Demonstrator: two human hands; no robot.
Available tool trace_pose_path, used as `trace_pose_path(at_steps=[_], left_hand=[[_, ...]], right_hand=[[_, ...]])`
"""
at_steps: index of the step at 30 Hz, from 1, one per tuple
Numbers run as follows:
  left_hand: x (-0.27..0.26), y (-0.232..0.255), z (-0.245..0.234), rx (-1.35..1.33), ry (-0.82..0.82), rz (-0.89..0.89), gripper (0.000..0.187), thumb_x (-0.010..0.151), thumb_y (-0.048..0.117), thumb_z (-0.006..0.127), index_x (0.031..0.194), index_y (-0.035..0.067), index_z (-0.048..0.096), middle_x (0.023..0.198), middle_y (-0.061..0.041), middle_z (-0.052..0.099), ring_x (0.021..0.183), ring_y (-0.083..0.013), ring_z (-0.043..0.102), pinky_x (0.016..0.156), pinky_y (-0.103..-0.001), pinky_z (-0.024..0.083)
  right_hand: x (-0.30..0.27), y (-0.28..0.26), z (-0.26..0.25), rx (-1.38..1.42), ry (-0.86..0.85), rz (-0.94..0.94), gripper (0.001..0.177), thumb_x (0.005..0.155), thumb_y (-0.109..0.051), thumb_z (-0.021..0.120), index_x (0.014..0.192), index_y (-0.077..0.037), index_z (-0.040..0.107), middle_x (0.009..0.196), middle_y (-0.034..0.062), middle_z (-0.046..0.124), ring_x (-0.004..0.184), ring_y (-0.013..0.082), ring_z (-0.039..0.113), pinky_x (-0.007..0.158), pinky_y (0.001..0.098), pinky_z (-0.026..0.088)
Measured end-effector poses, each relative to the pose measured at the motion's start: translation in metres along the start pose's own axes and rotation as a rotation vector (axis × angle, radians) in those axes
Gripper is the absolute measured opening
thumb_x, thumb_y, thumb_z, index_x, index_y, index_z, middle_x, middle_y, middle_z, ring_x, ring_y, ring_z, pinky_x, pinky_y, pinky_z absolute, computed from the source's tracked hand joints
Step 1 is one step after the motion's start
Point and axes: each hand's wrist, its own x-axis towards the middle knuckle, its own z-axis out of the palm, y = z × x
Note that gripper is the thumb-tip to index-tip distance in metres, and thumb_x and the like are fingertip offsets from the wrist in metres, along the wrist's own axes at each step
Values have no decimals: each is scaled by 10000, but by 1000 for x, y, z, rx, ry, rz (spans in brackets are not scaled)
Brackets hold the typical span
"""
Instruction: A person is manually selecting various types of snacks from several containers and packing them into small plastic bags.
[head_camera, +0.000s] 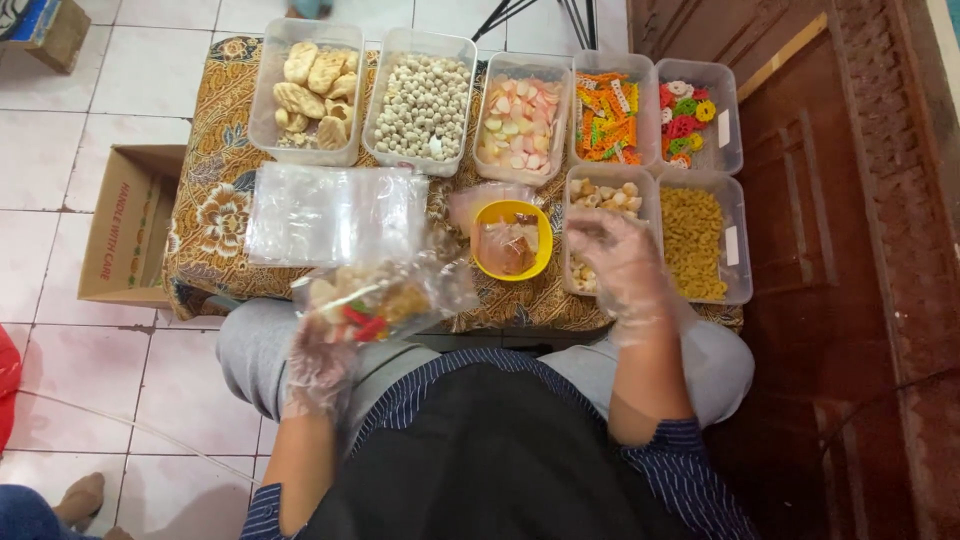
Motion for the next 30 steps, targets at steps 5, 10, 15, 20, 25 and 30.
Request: trace_pose_path(at_steps=[5, 10, 15, 20, 25, 30], left_hand=[[18, 29, -32, -71, -395, -84, 448, 809, 129, 821, 1198, -15, 652, 1086, -142, 715, 801, -243, 738, 646, -273, 649], [47, 26, -63, -190, -359, -177, 240, 971, 198, 675, 1161, 53, 695, 1152, -88, 761, 975, -129, 744, 1076, -490, 489], [30, 22, -43, -94, -538, -194, 341, 886, 118, 766, 1180, -20, 663, 1034, -169, 730, 837, -312, 730, 844, -414, 607], [76, 22, -103, -27, -212, -93, 153, 931, 214, 711, 1024, 93, 724, 1050, -90, 775, 1007, -243, 750, 999, -580, 539], [72, 10, -87, -30, -212, -114, 171, 939, 226, 703, 1033, 87, 733, 1084, -111, 770, 1068, -287, 730, 1004, -621, 510], [74, 9, -75, 89, -242, -233, 273, 931, 299, 723, 1107, 90, 716, 1137, -156, 745, 995, -415, 724, 810, -575, 619]], right_hand=[[16, 1, 45, -377, -15, 493, 377, 904, -12, 732, 1275, -41, 668, 1157, 215, 690, 1095, 363, 649, 982, 448, 518], [20, 40, 79, -667, -170, 499, 581, 830, -139, 794, 1374, -125, 592, 1234, 186, 683, 1155, 372, 656, 1032, 515, 493], [12, 113, 87, -840, -174, 395, 587, 825, -201, 800, 1362, -235, 563, 1159, 101, 697, 1102, 336, 683, 968, 482, 533], [11, 91, 71, 145, 178, 605, 286, 876, 103, 629, 1020, -141, 592, 1039, 155, 613, 933, 310, 641, 794, 371, 560], [13, 46, 43, 249, 61, 567, 351, 913, 86, 614, 1231, -63, 614, 1043, 75, 550, 948, 194, 581, 760, 252, 551], [1, 34, 22, 238, 2, 549, 362, 907, 71, 628, 1264, 11, 636, 1108, 126, 543, 979, 186, 555, 841, 277, 558]])
